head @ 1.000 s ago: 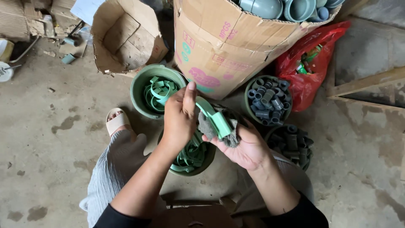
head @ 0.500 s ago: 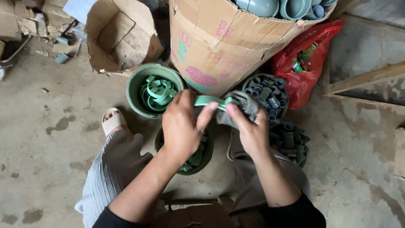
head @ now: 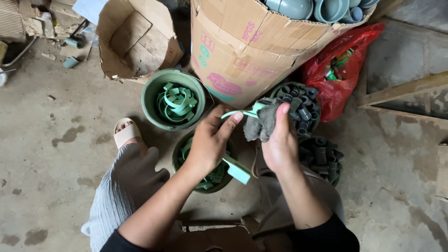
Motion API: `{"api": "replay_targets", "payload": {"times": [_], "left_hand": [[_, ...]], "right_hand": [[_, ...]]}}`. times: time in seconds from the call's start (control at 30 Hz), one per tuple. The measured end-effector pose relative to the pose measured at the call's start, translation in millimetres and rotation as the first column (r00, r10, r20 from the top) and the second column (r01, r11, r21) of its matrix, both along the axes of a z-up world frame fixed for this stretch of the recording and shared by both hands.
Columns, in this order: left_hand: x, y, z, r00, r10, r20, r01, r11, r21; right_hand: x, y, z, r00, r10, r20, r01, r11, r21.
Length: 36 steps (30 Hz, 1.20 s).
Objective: Cleaning green plastic components by wiping them with a cloth and transferring them between buckets.
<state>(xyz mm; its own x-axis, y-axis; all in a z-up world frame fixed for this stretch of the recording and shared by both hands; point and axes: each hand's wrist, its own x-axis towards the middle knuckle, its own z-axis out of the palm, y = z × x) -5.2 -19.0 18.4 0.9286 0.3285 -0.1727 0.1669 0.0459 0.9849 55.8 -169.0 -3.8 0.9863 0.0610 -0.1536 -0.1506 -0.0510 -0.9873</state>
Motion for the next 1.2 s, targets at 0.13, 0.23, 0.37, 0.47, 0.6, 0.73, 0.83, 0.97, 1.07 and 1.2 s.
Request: {"api": "replay_targets", "payload": {"times": [0.13,0.23,0.37,0.47,0.6,0.73,0.83,0.97,1.07,1.2], "left_hand": [[3.8,-6.3,-21.8,0.986,-0.089,-0.141,0.074,0.991,-0.110],[1.0,-9.1,-33.8,0.990,-0.093,-0.109,0.028,0.869,-0.493],[3.3,-14.5,-25.0,0.969,-0.088,-0.233,-0.108,0.691,-0.715],[4.8,-24.7,-29.4,0.957,-0.027,-0.290,-0.214,0.608,-0.764],[-1.4,-15.4,-25.1,0.972,0.119,-0.202,-0.234,0.545,-0.805],[5.9,-2.6,-51.5,0.983,0.072,-0.170,-0.173,0.677,-0.715],[6.7,-12.1,-64.1,0.947,0.038,-0.319,-0.254,0.697,-0.671],[6.3,-12.8,-79.6,0.948,0.040,-0.315,-0.242,0.732,-0.637],[5.3,-7.7,-40.1,0.920,0.134,-0.368,-0.364,0.641,-0.676],[2.3,6.5,-0.6,0.871,0.177,-0.459,-0.464,0.607,-0.645]], "right_hand": [[-8.7,9.4,10.9,0.989,-0.120,0.089,0.135,0.972,-0.192],[-9.1,13.2,17.1,0.977,-0.094,-0.189,0.126,0.979,0.161],[-6.4,4.1,-1.2,0.999,-0.017,-0.030,0.022,0.983,0.181],[-13.5,7.8,-4.1,0.811,0.244,0.531,0.031,0.890,-0.456],[-14.2,20.7,-15.6,0.345,0.650,0.677,0.353,0.578,-0.736],[-6.2,18.9,-22.7,0.276,0.671,0.689,0.411,0.566,-0.715],[0.7,12.8,-23.4,0.240,0.608,0.757,0.564,0.547,-0.618],[1.0,24.0,-32.3,0.136,0.635,0.761,0.596,0.561,-0.574],[-15.4,35.8,-21.7,0.140,0.666,0.732,0.531,0.574,-0.624],[-17.2,31.5,-33.5,0.202,0.741,0.640,0.329,0.565,-0.757]]}}
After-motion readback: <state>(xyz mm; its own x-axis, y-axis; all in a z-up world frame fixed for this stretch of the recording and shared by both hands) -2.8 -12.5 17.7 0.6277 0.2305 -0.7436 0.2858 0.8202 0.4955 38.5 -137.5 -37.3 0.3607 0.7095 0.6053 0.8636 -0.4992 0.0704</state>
